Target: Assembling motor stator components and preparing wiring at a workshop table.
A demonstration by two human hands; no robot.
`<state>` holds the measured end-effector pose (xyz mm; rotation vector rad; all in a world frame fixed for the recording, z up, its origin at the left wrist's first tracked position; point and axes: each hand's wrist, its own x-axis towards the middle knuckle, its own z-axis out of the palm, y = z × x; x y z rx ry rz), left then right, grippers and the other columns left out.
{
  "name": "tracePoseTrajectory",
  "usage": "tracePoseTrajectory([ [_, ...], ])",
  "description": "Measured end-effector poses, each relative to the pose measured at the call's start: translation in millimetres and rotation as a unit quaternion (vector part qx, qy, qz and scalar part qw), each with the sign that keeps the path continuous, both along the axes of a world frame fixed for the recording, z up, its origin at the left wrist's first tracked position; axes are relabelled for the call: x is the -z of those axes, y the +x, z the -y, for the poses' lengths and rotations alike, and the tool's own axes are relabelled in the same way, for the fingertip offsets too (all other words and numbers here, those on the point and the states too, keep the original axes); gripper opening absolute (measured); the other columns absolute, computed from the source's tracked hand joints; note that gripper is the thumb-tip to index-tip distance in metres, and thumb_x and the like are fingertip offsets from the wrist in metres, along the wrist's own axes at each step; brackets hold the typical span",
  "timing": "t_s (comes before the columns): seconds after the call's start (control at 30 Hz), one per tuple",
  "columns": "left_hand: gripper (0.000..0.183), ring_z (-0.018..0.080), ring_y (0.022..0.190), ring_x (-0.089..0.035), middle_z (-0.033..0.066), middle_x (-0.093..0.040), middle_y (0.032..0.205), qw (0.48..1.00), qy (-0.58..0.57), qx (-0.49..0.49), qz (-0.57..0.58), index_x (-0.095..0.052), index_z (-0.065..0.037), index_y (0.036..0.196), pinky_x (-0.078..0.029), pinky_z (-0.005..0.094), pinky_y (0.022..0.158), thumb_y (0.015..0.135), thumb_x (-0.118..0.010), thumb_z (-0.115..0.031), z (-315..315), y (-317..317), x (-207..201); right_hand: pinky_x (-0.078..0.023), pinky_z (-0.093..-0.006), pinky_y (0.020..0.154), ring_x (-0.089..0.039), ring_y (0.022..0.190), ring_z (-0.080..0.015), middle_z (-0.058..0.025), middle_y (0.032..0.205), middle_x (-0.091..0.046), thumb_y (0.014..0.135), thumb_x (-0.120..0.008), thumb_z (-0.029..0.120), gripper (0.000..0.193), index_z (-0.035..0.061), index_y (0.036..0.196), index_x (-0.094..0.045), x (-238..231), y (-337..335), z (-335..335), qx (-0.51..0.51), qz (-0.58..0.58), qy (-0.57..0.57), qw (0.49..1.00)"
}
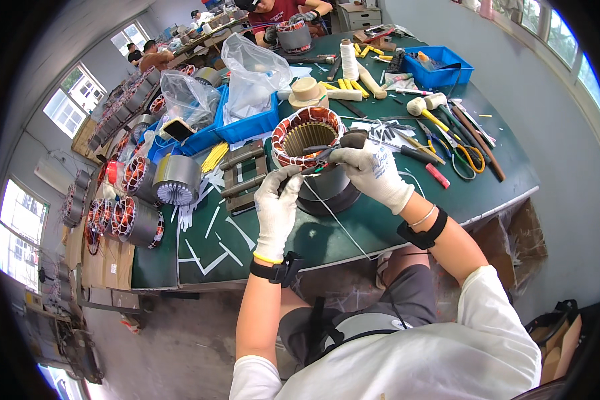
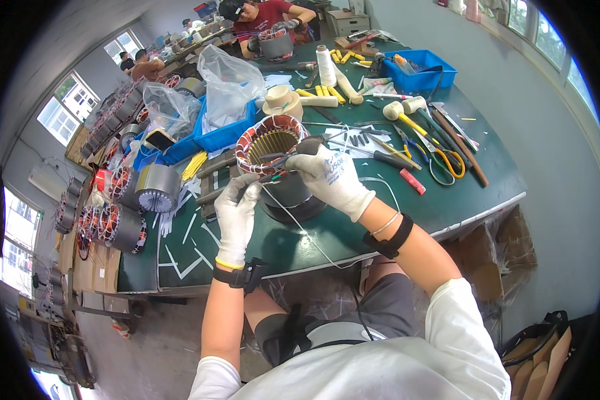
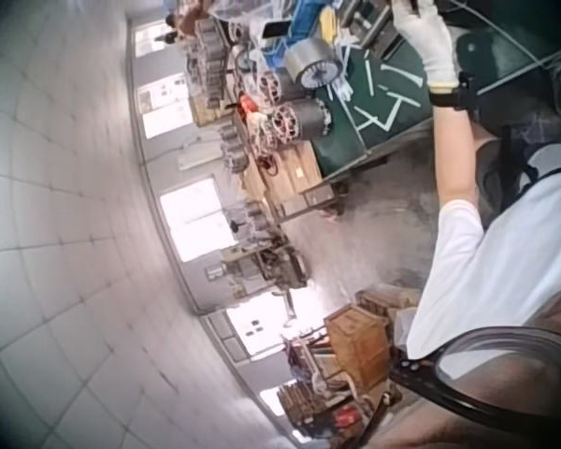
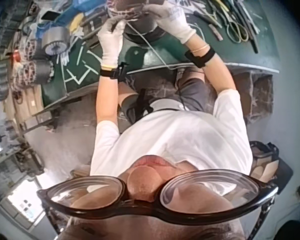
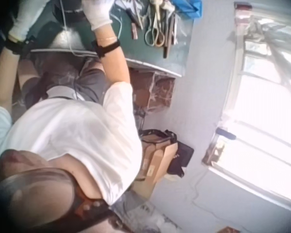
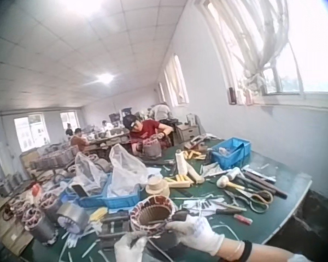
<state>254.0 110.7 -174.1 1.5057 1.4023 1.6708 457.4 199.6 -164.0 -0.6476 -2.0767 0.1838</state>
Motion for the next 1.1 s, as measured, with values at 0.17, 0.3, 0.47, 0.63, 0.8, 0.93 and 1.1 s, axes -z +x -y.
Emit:
tracePoseTrajectory([
  [0.17,0.020,0.0112,0.088,-0.061,0.0052,-0.067,0.095,0.999,-0.001,0.013,0.042,-0.071,0.001,0.104,-0.048,0.0261,0.081,0.090,-0.073,-0.014,-2,-6,6,-0.055,-0.0400,0.074,-0.066,0.090,-0.0312,-0.0112,0.103,-0.066,0.082,-0.062,0.007,0.027,0.0206,0.102,-0.073,4,-1,-2,0.007,0.018,-0.022,1.000],
  [0.3,0.021,0.0087,0.086,-0.058,0.0017,-0.067,0.096,0.995,0.042,0.013,-0.092,-0.069,0.002,0.107,-0.047,0.0232,0.078,0.092,-0.071,-0.012,-6,-3,1,-0.055,-0.0406,0.072,-0.067,0.087,-0.0310,-0.0113,0.100,-0.066,0.081,-0.063,0.007,0.027,0.0209,0.102,-0.073,5,-1,-2,0.016,0.028,-0.012,0.999],
  [0.47,0.024,0.0125,0.080,-0.061,0.0065,-0.068,0.089,0.993,0.013,-0.045,-0.109,-0.071,0.001,0.100,-0.049,0.0286,0.074,0.092,-0.072,-0.021,1,12,-9,-0.055,-0.0410,0.071,-0.067,0.083,-0.0313,-0.0113,0.097,-0.067,0.082,-0.064,0.009,0.024,0.0195,0.101,-0.073,6,-3,0,0.021,0.001,0.006,1.000],
  [0.63,0.032,0.0347,0.073,-0.064,0.0161,-0.066,0.077,0.966,0.024,-0.103,-0.234,-0.070,-0.003,0.088,-0.049,0.0418,0.067,0.095,-0.064,-0.034,-5,28,-12,-0.054,-0.0414,0.070,-0.067,0.082,-0.0323,-0.0119,0.088,-0.067,0.082,-0.065,0.011,0.020,0.0182,0.099,-0.072,5,-5,6,0.024,-0.002,-0.061,0.998],
  [0.8,0.040,0.0228,0.062,-0.061,0.0138,-0.062,0.068,0.945,0.016,-0.135,-0.298,-0.068,0.000,0.088,-0.045,0.0366,0.060,0.099,-0.057,-0.037,-15,27,-7,-0.054,-0.0417,0.069,-0.067,0.081,-0.0323,-0.0121,0.088,-0.067,0.082,-0.065,0.012,0.017,0.0172,0.098,-0.071,10,-4,0,0.009,0.005,-0.058,0.998],
  [0.93,0.035,0.0388,0.073,-0.064,0.0184,-0.064,0.075,0.955,-0.011,-0.118,-0.273,-0.067,-0.003,0.087,-0.048,0.0458,0.066,0.099,-0.056,-0.034,-15,28,-11,-0.054,-0.0406,0.069,-0.067,0.080,-0.0312,-0.0119,0.089,-0.067,0.083,-0.065,0.012,0.015,0.0157,0.096,-0.071,6,-4,-5,-0.008,-0.017,-0.008,1.000],
  [1.1,0.029,0.0321,0.077,-0.064,0.0127,-0.066,0.080,0.939,0.101,-0.112,-0.310,-0.069,-0.007,0.087,-0.050,0.0404,0.070,0.097,-0.061,-0.033,-8,18,-17,-0.054,-0.0426,0.071,-0.067,0.082,-0.0315,-0.0121,0.085,-0.068,0.081,-0.070,0.022,0.019,0.0182,0.099,-0.071,-11,11,9,0.044,0.014,-0.042,0.998],
])
